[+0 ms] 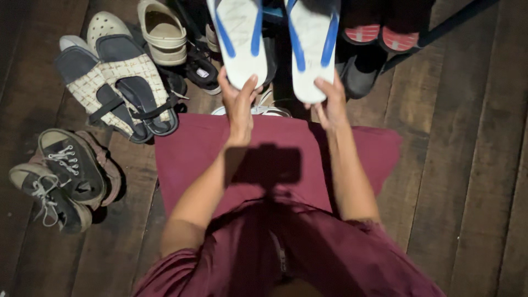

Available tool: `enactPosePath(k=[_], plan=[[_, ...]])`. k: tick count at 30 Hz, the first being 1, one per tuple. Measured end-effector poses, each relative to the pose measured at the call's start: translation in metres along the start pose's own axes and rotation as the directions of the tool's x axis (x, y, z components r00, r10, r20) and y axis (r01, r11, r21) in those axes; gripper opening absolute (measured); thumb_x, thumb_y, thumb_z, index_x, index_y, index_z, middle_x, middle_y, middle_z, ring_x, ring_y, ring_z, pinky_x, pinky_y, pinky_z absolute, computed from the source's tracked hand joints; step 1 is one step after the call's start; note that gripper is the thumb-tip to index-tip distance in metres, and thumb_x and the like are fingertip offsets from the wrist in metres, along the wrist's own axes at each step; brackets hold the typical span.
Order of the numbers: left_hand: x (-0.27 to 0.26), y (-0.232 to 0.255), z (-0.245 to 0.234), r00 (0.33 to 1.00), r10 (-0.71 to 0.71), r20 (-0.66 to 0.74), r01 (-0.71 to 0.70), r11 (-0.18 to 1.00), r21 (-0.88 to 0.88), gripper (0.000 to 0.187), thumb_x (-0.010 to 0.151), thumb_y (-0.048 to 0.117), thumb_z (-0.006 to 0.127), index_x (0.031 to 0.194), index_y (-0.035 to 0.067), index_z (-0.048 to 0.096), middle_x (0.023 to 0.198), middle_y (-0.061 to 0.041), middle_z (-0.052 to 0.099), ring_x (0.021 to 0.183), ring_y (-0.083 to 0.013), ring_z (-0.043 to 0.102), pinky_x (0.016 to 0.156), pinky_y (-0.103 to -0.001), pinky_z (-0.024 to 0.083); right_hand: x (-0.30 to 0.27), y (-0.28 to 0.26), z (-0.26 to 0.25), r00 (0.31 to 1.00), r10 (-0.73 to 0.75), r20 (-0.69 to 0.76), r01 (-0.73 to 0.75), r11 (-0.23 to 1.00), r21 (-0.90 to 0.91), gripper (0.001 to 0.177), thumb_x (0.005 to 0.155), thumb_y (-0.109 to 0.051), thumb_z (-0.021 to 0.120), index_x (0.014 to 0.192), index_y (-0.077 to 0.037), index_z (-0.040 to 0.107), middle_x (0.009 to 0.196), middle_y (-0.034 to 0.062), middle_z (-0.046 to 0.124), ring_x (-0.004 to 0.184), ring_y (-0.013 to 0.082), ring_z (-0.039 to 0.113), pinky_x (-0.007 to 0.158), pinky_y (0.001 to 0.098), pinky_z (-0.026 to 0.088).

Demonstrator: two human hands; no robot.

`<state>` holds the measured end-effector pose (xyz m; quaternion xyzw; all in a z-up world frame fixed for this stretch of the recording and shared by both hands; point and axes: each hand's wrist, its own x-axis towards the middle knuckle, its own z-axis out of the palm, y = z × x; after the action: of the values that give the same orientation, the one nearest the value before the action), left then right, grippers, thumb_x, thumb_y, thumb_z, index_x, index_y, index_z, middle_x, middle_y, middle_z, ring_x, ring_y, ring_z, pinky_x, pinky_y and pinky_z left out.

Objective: The person organizes shoes on a rack and the floor by picking them up, pairing them, and placing them back on the shelves or on the ground. They handle various items including sneakers, sandals, slippers, and clogs one at a time.

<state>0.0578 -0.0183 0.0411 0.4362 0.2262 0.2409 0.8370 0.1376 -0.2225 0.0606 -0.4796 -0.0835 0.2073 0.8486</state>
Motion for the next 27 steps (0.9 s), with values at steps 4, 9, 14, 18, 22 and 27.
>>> enactPosePath(k=[4,9,14,18,22,27], plan=[[0.025,0.007,0.029,0.996,-0.049,0.078,0.05,0.999,-0.009,0.076,0.088,0.01,0.074,0.15,0.005,0.03,0.135,-0.022,0.058,0.113,-0.0292,0.067,0.088,-0.039,0.06,0.039,-0.014,-0.002,1.0,-0.005,-0.02,0.007,0.998,0.065,0.049,0.1,-0.017,0.066,0.144,-0.002,0.05,0.118,0.0153,0.069,0.085,0.0223,0.073,0.058,0.0317,0.059],[0.047,0.007,0.044,0.99,-0.044,0.134,0.034,0.997,0.075,0.075,0.09,0.01,0.075,0.15,0.008,0.031,0.136,-0.018,0.059,0.116,-0.0263,0.067,0.091,-0.038,0.06,0.055,-0.014,-0.003,0.997,0.064,-0.032,-0.057,0.982,0.179,0.05,0.095,-0.015,0.072,0.14,-0.005,0.053,0.12,0.0113,0.067,0.097,0.0215,0.072,0.073,0.0349,0.063],[0.068,0.002,0.046,0.969,0.083,0.233,-0.117,0.983,0.139,0.084,0.09,0.01,0.077,0.157,0.016,0.026,0.14,-0.014,0.057,0.116,-0.0238,0.068,0.084,-0.033,0.065,0.063,-0.004,0.002,1.0,-0.01,-0.017,0.013,0.985,0.17,0.055,0.09,-0.009,0.077,0.14,-0.003,0.054,0.13,0.0116,0.064,0.117,0.0246,0.065,0.098,0.0407,0.058],[0.096,0.001,0.046,0.964,0.065,0.258,-0.118,0.974,0.195,0.088,0.089,0.01,0.078,0.16,0.019,0.027,0.139,-0.013,0.06,0.113,-0.0229,0.072,0.077,-0.03,0.066,0.073,0.003,0.019,0.997,-0.035,-0.065,0.043,0.991,0.129,0.057,0.088,-0.007,0.078,0.137,-0.003,0.051,0.127,0.0124,0.064,0.117,0.0252,0.065,0.1,0.0427,0.057],[0.114,0.007,0.034,0.959,0.02,0.283,-0.083,0.974,0.212,0.089,0.089,0.011,0.078,0.161,0.022,0.027,0.136,-0.012,0.065,0.109,-0.0218,0.073,0.077,-0.029,0.064,0.074,-0.001,0.034,0.98,0.005,-0.197,-0.019,0.997,-0.071,0.056,0.085,-0.009,0.076,0.133,-0.004,0.047,0.119,0.009,0.065,0.102,0.0173,0.068,0.078,0.0351,0.062],[0.124,0.003,0.028,0.948,0.016,0.317,-0.096,0.967,0.237,0.092,0.087,0.015,0.079,0.162,0.023,0.026,0.136,-0.01,0.066,0.109,-0.0187,0.075,0.077,-0.029,0.067,0.078,-0.006,0.035,0.968,-0.108,-0.227,0.068,0.982,-0.178,0.063,0.084,-0.004,0.079,0.137,-0.004,0.044,0.106,0.0132,0.067,0.074,0.014,0.065,0.046,0.0228,0.046]])
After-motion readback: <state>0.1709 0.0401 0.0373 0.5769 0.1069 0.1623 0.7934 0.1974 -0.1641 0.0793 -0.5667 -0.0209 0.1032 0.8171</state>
